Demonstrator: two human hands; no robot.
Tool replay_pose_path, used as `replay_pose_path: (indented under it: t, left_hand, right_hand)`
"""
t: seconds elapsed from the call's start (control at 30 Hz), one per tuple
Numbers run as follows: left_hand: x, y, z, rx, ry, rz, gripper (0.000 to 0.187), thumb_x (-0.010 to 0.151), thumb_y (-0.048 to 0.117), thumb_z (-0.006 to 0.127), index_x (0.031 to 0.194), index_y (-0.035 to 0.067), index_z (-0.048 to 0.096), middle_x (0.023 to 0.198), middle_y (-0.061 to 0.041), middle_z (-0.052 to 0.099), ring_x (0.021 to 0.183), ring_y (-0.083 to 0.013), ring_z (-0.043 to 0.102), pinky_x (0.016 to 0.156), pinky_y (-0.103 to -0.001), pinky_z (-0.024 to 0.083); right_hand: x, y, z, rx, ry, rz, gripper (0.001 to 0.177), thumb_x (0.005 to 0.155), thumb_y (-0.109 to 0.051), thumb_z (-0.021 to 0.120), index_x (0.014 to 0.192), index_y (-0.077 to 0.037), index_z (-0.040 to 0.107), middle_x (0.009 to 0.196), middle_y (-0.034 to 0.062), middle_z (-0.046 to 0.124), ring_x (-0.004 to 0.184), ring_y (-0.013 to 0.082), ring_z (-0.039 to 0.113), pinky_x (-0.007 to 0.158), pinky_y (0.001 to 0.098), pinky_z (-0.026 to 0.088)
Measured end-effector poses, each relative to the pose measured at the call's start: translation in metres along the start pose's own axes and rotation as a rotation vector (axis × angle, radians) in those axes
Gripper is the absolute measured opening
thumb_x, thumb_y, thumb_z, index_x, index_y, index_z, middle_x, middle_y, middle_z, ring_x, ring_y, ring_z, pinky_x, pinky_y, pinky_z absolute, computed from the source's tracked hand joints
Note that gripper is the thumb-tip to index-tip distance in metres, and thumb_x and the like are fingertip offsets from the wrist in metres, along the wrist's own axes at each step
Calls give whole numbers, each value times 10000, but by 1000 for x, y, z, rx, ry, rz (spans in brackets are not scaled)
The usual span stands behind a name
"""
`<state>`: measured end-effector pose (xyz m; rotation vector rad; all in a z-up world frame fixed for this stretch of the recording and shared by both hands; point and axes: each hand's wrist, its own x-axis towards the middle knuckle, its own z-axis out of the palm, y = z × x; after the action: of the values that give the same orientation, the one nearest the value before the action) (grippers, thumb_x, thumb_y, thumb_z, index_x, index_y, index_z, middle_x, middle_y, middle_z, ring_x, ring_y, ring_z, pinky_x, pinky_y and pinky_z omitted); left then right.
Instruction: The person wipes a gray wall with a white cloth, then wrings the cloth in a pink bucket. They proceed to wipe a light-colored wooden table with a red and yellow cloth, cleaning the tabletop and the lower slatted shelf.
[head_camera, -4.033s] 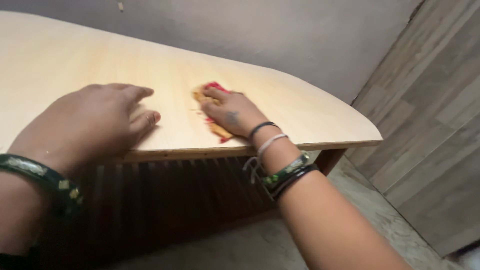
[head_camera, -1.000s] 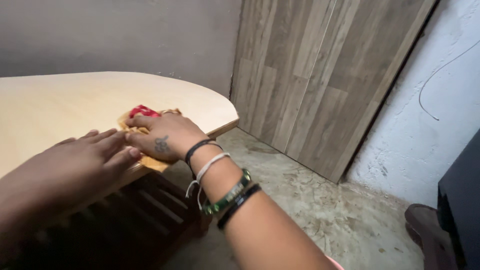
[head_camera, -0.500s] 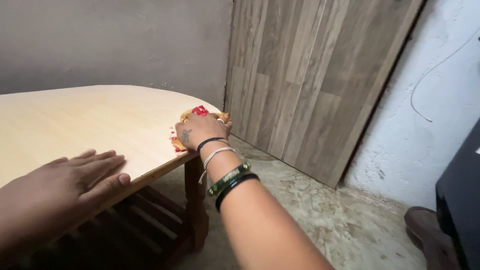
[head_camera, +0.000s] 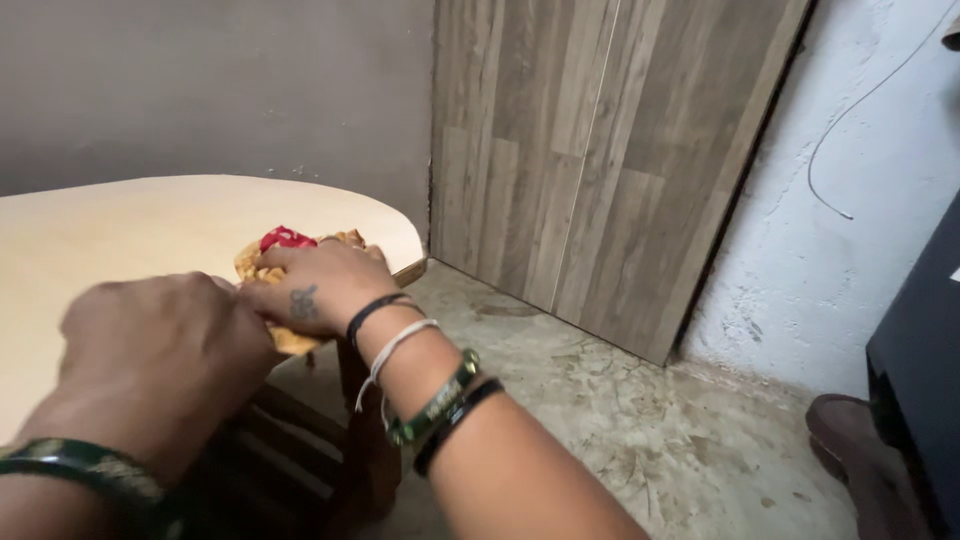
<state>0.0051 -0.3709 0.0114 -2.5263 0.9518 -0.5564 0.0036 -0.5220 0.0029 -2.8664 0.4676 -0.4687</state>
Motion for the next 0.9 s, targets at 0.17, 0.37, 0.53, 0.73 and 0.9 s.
replay_pose_path:
  t: [0.17,0.37,0.53,0.73,0.9]
  left_hand:
    - [21,5,20,-258,63,-69,403,1035,370,387,1320,216,627,1161,-72,737,1129,-242,701,962,-526,511]
    - [50,9,32,-464,-232,-89,609,1016,562,168,1572,328,252,1654,-2,225,1536,-205,170,1211,-593,169]
    - [47,5,31,-566,-199,-105,637,1001,566,199,1579,306,259,1662,14,245,1554,-191,183,1235,-607,158]
    - [31,0,29,-609,-83,-127,648,1008,443,255,1599,178,271,1644,-48,314,1511,-241,299,1209,-625,195]
    - [1,-2,21,-557,-94,-77,614,999,434,201,1575,236,275,1663,-22,199,1523,-248,215,1226,-546,196]
  right_hand:
    - [62,61,7,-79,-5,76,756,799,-780,500,1456,-409,549,1483,103,549,1382,369,467,1125,665,270]
    - [111,152,12,113,40,135,828,810,-759,586,1455,-245,514,1483,112,546,1342,300,538,1101,362,425]
    - [96,140,22,-95,134,151,481,915,-495,508,1278,-252,711,1309,92,709,1177,322,669,1015,431,518]
    - [28,51,40,-129,169,-53,438,939,-475,484,1262,-308,728,1209,121,727,1083,326,697,959,461,541]
    - [12,15,16,-30,110,-53,546,877,-598,487,1330,-345,658,1277,126,695,1201,328,627,1028,471,479]
